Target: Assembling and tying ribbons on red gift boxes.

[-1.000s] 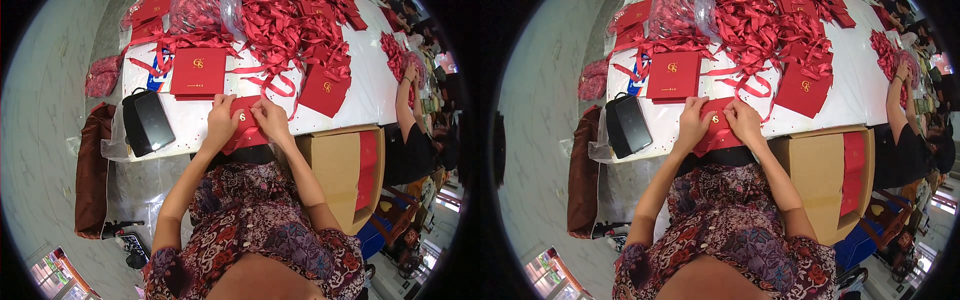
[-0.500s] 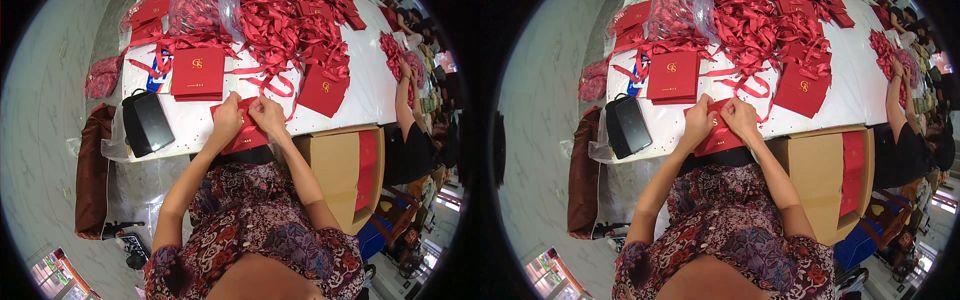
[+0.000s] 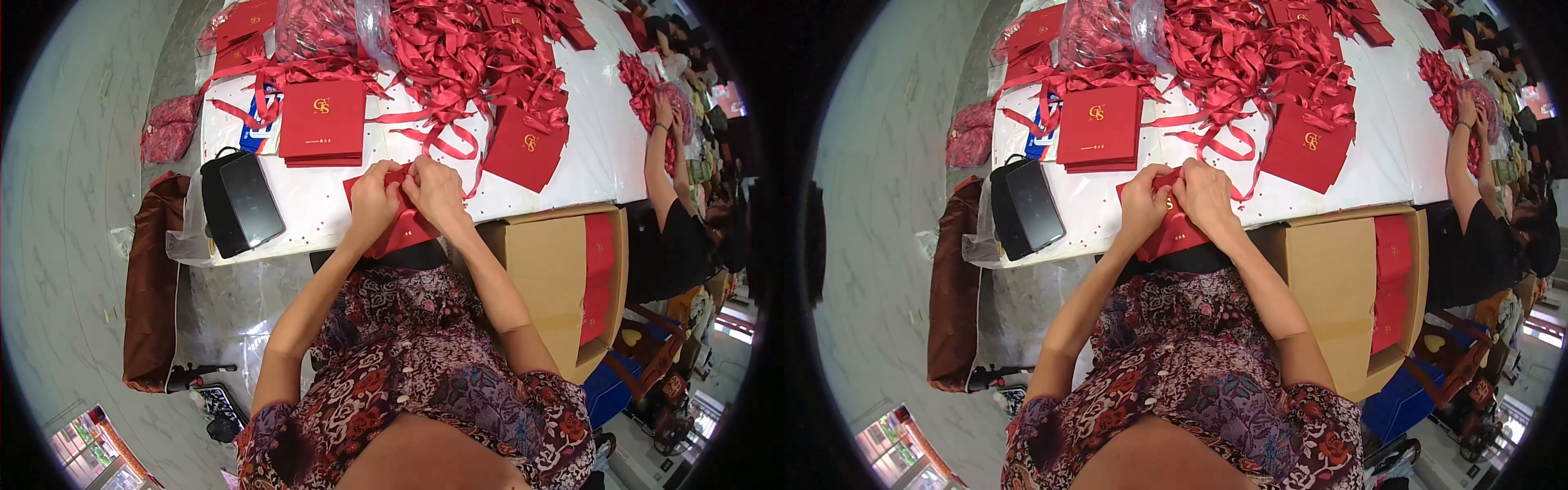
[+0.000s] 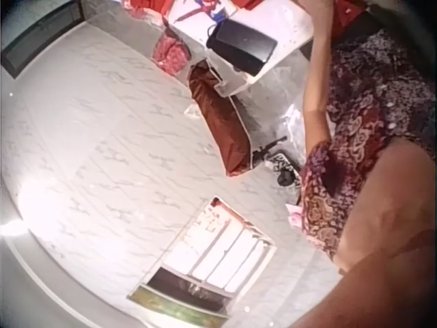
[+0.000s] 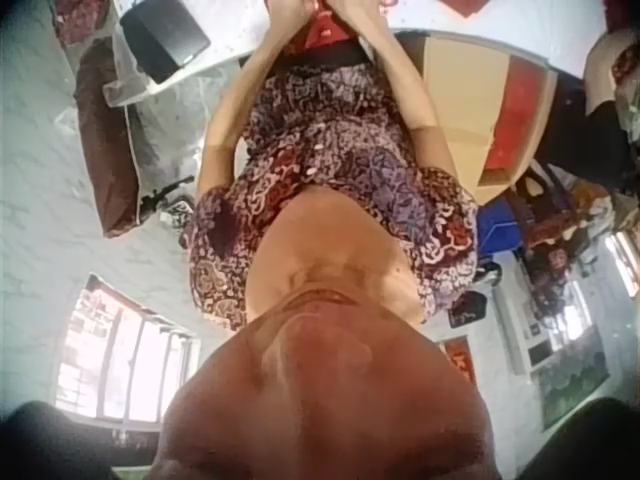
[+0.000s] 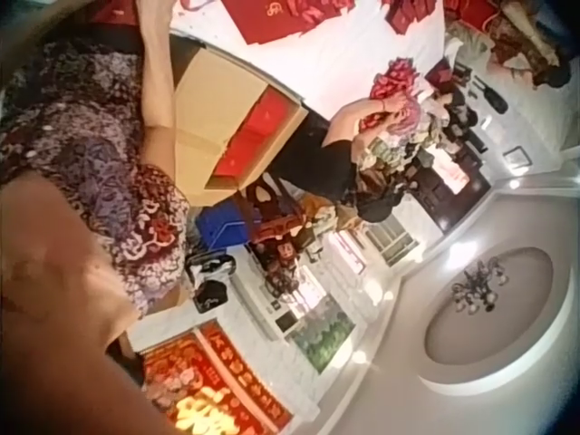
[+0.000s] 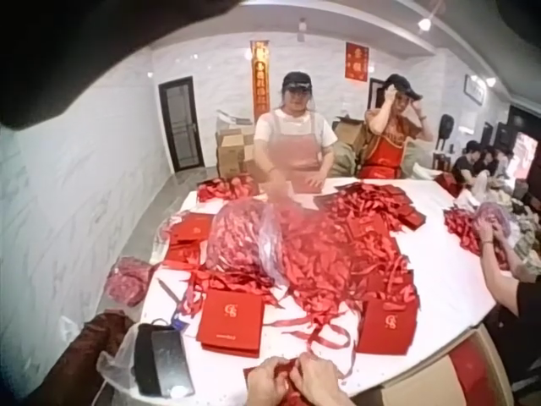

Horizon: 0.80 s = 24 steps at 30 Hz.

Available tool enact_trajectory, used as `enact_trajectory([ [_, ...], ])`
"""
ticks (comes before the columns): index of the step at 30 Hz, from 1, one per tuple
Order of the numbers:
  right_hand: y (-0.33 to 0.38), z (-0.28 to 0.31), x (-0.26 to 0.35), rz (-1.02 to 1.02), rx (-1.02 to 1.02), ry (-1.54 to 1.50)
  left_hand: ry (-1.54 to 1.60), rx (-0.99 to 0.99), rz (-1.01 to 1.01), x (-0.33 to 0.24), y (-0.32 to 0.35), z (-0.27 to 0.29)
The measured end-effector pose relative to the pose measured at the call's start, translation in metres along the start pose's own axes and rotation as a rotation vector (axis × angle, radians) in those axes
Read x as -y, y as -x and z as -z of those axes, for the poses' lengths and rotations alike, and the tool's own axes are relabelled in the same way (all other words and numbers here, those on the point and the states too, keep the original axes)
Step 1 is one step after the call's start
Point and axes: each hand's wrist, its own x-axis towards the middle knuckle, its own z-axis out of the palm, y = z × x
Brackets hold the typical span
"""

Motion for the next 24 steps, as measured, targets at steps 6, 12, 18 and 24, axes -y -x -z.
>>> enact_trajectory([
  [6, 0.004, -0.002, 0.0, -0.051, -0.001, -0.125, 0.198, 0.13, 0.233, 0.001, -0.003, 0.01],
  [12, 0.005, -0.002, -0.005, -0.107, 0.061, -0.223, -0.062, 0.003, -0.018, -0.01, 0.005, 0.001],
  [18, 0.003, 0.007, -0.006, -0.012, 0.053, -0.355, -0.046, 0.132, -0.047, -0.001, -0.005, 0.021],
  [24, -0.019, 0.019, -0.029, -0.019, 0.247, -0.363, -0.051, 0.224, -0.026, -0.018, -0.001, 0.031],
])
